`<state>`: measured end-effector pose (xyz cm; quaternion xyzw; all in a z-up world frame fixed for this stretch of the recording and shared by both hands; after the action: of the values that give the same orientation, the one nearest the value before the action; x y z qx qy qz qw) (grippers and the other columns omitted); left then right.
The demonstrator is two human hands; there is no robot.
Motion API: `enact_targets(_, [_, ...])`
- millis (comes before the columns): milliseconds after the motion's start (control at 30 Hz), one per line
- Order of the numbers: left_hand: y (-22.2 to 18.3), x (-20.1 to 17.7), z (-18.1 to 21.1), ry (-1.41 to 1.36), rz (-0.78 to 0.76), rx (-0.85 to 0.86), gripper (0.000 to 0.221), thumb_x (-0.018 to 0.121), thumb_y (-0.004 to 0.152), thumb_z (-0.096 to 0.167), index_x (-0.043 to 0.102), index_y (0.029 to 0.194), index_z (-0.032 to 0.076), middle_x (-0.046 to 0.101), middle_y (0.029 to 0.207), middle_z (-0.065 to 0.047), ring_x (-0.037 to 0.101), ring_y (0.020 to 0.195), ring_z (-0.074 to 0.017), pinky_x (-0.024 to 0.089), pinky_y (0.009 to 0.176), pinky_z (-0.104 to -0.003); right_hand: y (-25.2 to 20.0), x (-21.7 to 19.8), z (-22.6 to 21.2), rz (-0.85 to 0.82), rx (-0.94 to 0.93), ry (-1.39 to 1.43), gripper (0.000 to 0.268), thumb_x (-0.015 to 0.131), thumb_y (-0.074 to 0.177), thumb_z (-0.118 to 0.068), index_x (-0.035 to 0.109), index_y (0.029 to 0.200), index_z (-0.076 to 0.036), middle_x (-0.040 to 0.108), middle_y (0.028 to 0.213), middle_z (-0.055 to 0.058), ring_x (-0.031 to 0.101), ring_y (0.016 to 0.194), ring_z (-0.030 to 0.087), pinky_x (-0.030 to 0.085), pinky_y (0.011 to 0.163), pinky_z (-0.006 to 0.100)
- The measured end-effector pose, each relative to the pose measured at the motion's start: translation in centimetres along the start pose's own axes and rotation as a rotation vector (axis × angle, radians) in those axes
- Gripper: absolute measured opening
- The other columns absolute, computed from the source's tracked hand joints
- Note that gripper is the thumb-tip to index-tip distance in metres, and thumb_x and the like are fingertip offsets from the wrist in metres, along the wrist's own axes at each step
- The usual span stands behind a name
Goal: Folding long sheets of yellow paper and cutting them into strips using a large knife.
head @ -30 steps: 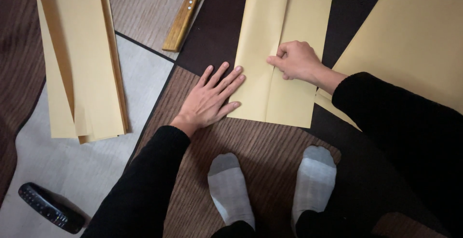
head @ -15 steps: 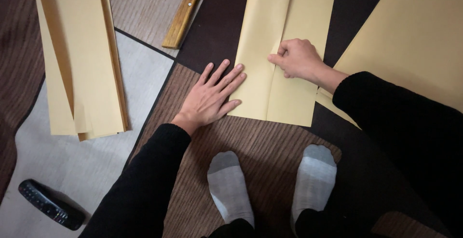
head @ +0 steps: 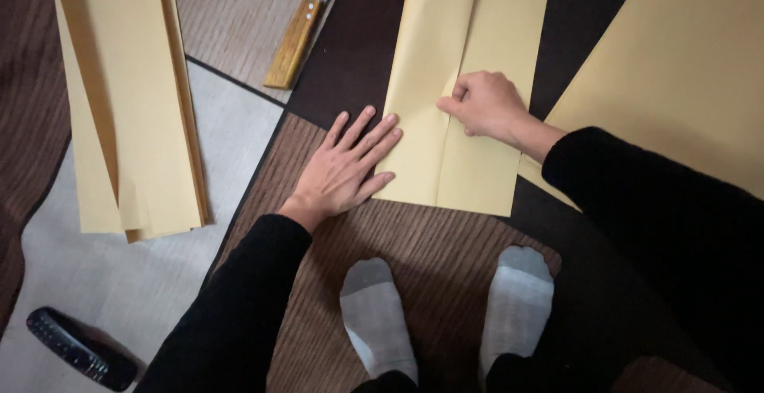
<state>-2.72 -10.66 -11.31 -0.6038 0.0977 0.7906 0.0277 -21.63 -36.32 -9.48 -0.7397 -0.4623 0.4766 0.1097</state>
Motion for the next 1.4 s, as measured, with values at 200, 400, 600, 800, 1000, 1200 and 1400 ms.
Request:
enact_targets(200, [0.0,0.2,0.0,-0.003,-0.003,0.002,0.076,0.043,0.120,0.064,0.037,0.183,0.024,0.033,0.190,-0.002,0.023,0.176,-0.0322,0.013,0.140,-0.059,-0.2,-0.1,-0.3,-0.007,0.015,0.001,0.024,0.076,0.099,-0.034,0.079,0.096,-0.010,0.076,0.063,0.005,0.078,0.055,0.019,0.063,0.079,0.038])
enact_targets(400, [0.0,-0.1,0.2,-0.014,-0.008,-0.013,0.076,0.042,0.120,0.065,0.037,0.183,0.024,0.035,0.189,-0.003,0.024,0.176,-0.0319,0.014,0.140,-0.060,0.8,0.3,0.5,0.005,0.046,-0.053,0.030,0.077,0.098,-0.046,0.078,0.090,-0.017,0.070,0.053,0.002,0.078,0.055,0.024,0.061,0.078,0.037])
enact_targets(600, [-1.0,-0.7,1.0,0.002,-0.014,-0.050,0.073,0.041,0.121,0.060,0.037,0.182,0.022,0.036,0.189,-0.006,0.024,0.176,-0.0348,0.014,0.138,-0.065,1.5,0.5,0.8,0.016,0.083,-0.113,0.032,0.076,0.095,-0.051,0.080,0.091,-0.020,0.072,0.054,0.004,0.082,0.065,0.026,0.062,0.084,0.041])
enact_targets(800, [-1.2,-0.5,1.0,-0.003,-0.032,-0.059,0.073,0.040,0.121,0.059,0.035,0.183,0.021,0.034,0.190,-0.006,0.022,0.177,-0.0340,0.012,0.139,-0.066,0.3,0.1,-0.3,0.056,0.038,-0.230,0.040,0.076,0.100,-0.055,0.084,0.097,-0.017,0.085,0.096,0.020,0.083,0.103,0.048,0.063,0.092,0.055])
enact_targets(1000, [-1.1,-0.7,1.0,0.042,-0.012,-0.055,0.073,0.041,0.120,0.060,0.038,0.181,0.020,0.038,0.187,-0.006,0.024,0.177,-0.0329,0.013,0.139,-0.065,-1.2,1.6,-1.4,0.204,-0.513,-0.551,0.020,0.071,0.106,-0.034,0.071,0.123,-0.023,0.070,0.115,0.001,0.073,0.116,0.028,0.062,0.092,0.044])
enact_targets(1200, [-1.4,0.0,0.7,0.015,0.024,-0.045,0.068,0.045,0.119,0.059,0.053,0.171,0.016,0.053,0.176,-0.012,0.031,0.174,-0.0361,0.016,0.138,-0.067,-5.9,4.8,-6.5,0.347,-1.112,-0.609,0.052,0.065,0.111,-0.041,0.068,0.150,-0.007,0.071,0.153,0.013,0.062,0.143,0.031,0.052,0.109,0.044])
enact_targets(1400, [-1.5,0.3,0.7,0.017,0.011,-0.063,0.072,0.042,0.119,0.059,0.042,0.179,0.019,0.042,0.185,-0.009,0.028,0.176,-0.0343,0.014,0.139,-0.067,-3.8,6.1,-5.2,0.350,-0.975,-0.587,0.049,0.054,0.118,-0.039,0.068,0.157,-0.013,0.071,0.159,0.008,0.059,0.152,0.030,0.050,0.114,0.044])
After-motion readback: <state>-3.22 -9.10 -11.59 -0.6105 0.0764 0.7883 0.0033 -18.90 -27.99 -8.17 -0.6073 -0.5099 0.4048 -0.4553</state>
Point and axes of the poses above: each hand's wrist, its own y-axis towards the middle knuckle, its own x-axis out of the palm, z = x × y, the point moved 2 cm from there along y, towards the middle knuckle
